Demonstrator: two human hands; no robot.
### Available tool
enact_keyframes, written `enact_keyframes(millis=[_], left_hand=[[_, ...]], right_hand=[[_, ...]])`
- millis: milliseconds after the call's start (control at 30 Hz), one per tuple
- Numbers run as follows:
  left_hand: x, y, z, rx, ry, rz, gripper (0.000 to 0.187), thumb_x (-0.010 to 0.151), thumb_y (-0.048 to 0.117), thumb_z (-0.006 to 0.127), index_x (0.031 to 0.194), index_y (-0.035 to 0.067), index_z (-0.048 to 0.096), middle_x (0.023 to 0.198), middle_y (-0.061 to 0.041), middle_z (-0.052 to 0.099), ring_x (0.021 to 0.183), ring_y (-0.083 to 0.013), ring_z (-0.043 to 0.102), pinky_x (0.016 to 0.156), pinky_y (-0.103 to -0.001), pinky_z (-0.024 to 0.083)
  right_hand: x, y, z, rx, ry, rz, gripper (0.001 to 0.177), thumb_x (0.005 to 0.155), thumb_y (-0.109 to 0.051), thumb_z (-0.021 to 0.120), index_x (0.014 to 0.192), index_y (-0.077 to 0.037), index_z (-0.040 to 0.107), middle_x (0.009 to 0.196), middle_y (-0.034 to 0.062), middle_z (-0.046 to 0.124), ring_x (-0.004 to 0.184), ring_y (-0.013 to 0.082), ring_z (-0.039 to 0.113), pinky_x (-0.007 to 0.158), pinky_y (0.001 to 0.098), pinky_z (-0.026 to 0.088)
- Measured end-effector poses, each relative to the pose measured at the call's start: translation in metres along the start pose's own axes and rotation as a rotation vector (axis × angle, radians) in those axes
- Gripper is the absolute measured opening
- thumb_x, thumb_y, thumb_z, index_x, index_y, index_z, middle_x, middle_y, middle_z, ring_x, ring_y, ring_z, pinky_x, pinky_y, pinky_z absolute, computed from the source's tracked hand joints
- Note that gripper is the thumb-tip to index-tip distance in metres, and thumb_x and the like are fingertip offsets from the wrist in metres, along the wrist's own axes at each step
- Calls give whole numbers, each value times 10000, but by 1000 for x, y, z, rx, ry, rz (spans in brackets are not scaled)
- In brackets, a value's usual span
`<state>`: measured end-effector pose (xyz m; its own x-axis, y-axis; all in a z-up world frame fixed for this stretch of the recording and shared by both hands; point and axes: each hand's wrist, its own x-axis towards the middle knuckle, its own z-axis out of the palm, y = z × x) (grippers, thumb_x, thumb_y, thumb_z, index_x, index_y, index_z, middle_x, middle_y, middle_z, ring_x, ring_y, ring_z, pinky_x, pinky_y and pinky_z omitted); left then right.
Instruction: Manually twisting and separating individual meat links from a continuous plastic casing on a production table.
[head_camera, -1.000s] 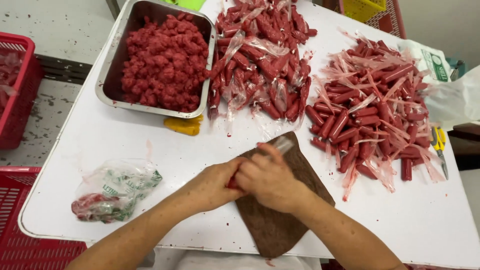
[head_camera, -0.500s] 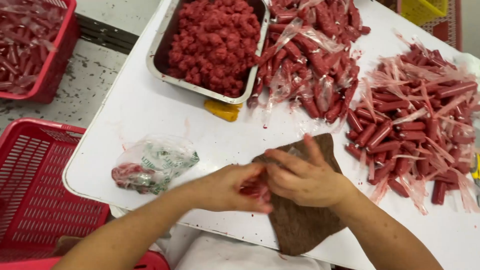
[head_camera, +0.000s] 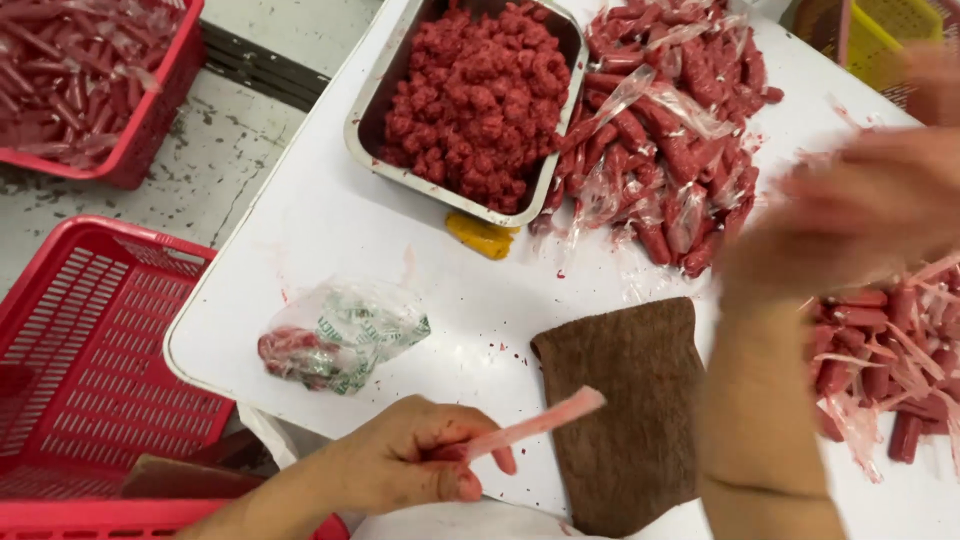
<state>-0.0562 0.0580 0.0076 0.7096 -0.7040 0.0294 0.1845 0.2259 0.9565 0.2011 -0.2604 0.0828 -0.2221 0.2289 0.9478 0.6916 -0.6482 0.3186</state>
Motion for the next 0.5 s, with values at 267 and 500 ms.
enact_keyframes(millis=[267, 500], left_hand=[[51, -23, 9, -698, 137, -11, 181, 944, 113, 674, 1069, 35, 570, 621, 16, 407, 439, -77, 324, 388, -227, 245], [108, -51, 42, -553, 138, -121, 166, 895, 79, 733, 927, 71, 571, 581, -21, 528, 392, -87, 474, 397, -241, 448]], right_hand=[[-46, -142, -3, 764, -1313, 622, 697, 995, -122, 461, 1614, -221, 156, 1711, 119, 92, 1586, 351, 107, 1228, 686, -87], [-57, -193, -109, 1472, -349, 1423, 400, 1016, -373, 516, 712, -114, 513, 846, 204, 652, 1229, 498, 582, 1210, 600, 197]])
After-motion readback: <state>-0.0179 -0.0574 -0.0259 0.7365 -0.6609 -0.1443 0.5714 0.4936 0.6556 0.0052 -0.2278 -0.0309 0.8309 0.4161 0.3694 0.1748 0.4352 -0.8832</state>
